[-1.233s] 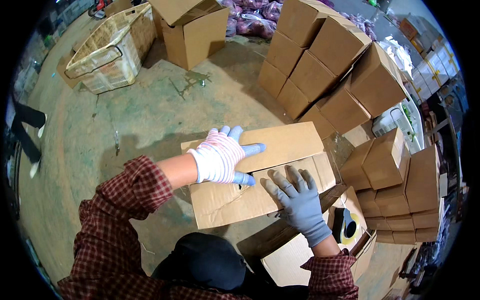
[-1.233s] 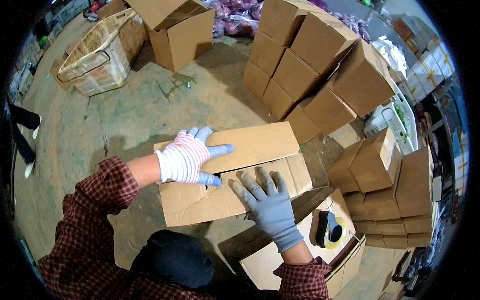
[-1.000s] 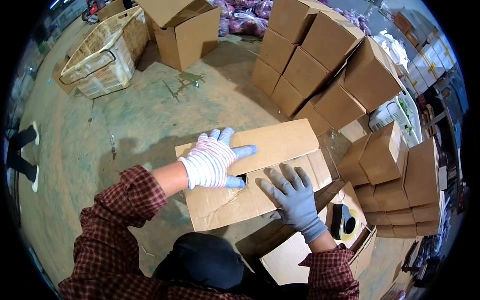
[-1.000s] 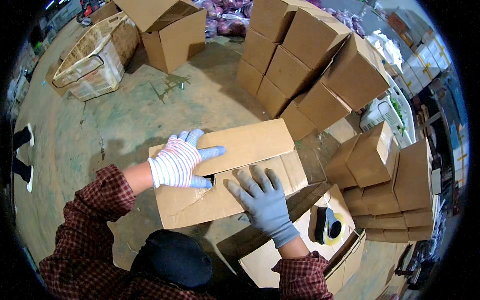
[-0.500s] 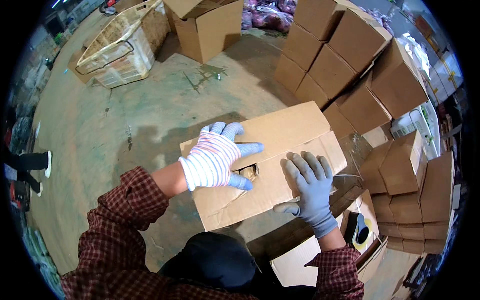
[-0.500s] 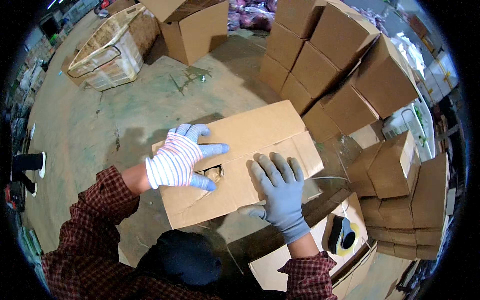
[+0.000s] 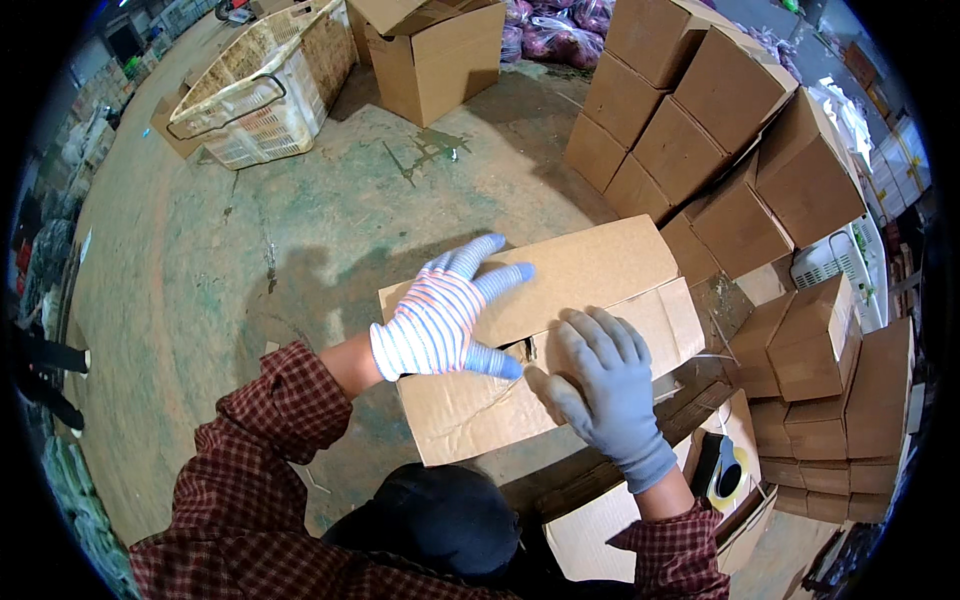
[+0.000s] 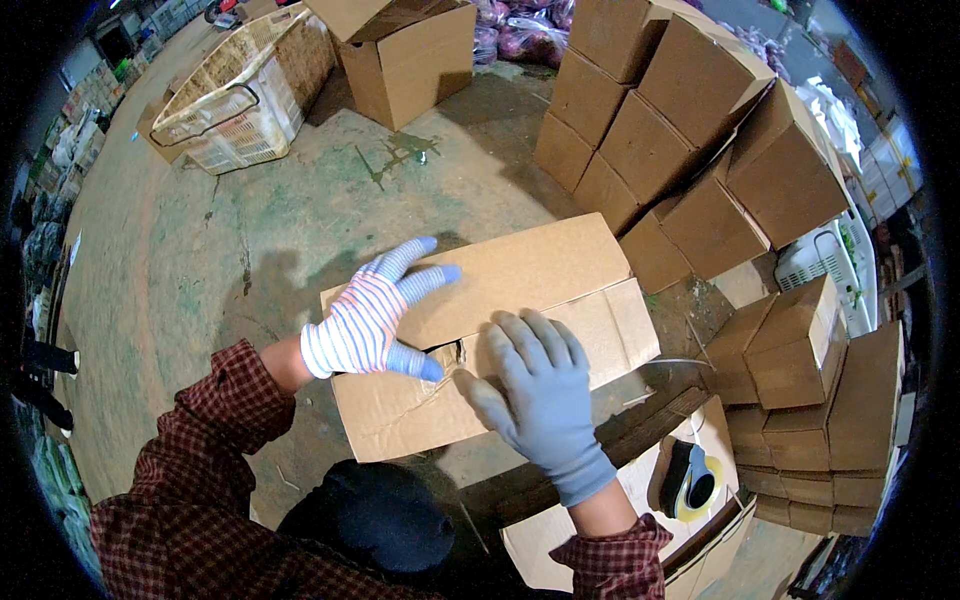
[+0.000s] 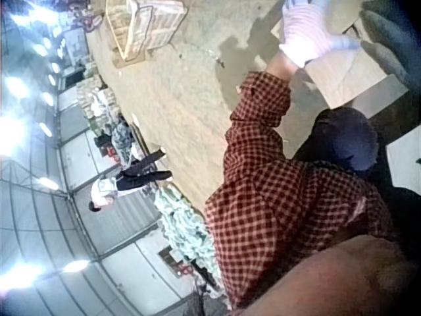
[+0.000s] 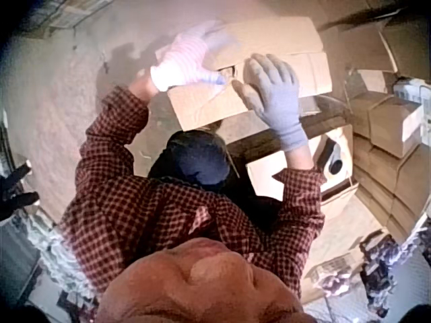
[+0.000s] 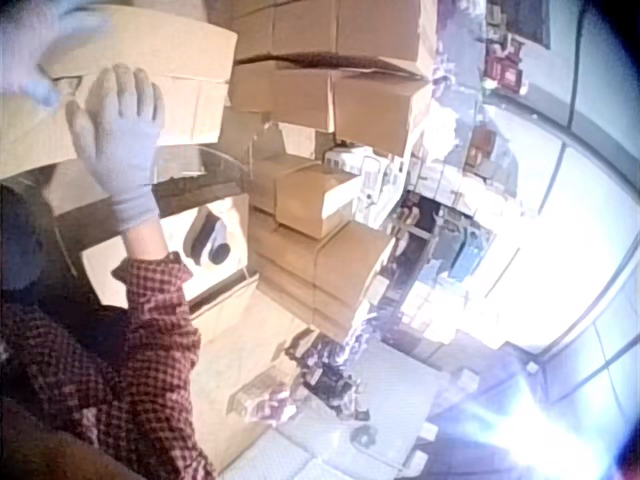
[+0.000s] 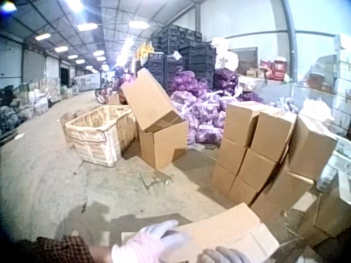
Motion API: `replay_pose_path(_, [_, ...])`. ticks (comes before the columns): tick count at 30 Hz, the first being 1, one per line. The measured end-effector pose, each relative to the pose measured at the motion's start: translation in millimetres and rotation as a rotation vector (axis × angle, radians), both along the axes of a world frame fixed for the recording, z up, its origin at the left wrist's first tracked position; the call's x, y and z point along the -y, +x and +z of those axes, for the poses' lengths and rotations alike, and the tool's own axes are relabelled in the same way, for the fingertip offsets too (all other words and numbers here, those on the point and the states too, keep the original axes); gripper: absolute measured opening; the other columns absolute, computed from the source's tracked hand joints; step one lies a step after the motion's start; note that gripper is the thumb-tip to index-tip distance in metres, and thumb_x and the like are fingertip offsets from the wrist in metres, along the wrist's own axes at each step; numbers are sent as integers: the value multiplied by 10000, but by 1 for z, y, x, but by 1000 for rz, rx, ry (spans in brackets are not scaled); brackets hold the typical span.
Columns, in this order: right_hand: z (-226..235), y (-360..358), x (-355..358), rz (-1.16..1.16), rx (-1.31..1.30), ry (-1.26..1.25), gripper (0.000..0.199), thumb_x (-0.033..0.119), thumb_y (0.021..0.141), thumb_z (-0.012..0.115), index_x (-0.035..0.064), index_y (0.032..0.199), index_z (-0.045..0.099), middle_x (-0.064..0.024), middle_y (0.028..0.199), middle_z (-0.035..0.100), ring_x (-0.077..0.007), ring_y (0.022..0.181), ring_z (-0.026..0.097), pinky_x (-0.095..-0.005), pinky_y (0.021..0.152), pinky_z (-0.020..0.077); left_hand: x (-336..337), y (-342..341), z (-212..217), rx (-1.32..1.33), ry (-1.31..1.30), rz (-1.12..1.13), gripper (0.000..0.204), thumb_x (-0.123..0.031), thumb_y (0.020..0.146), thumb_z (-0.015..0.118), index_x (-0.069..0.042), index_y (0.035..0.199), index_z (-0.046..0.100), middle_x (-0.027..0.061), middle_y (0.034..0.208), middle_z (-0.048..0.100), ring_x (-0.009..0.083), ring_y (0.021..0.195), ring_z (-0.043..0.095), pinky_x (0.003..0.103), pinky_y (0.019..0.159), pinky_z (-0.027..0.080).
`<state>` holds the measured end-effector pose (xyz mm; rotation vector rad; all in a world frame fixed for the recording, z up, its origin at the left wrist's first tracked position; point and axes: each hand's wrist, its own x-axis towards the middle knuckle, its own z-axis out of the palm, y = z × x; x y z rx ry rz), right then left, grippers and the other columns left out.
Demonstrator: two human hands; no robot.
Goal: The person assembles cardboard boxes by hand and secures the bottom flaps with a tape dispenser.
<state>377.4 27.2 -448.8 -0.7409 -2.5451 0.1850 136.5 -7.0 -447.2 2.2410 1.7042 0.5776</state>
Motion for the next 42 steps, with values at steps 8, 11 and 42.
replay_pose_path(8, [32,-28,-32,116,215,-312,368,361,764,661,104,1024,616,-113,870,638,-309,857,609,-406,734,441,-2,-16,-9,361,90,-154,404,-496,739,674,-108,850,667,132,1057,546,312,995,539,412,896,381])
replay_pose_path(11, [43,-28,-37,262,187,-526,389,389,751,678,115,1019,612,-103,847,639,-295,837,617,-403,714,445,-3,-14,-9,404,107,-273,348,-453,705,705,-123,602,659,61,861,573,257,893,531,410,855,346])
replay_pose_path(42, [16,-53,-38,317,315,-447,70,166,798,608,102,824,617,-128,716,613,-292,695,611,-408,645,469,-1,-15,-14,147,48,-354,340,-501,628,730,-167,685,731,85,1080,595,312,1162,454,609,1077,131])
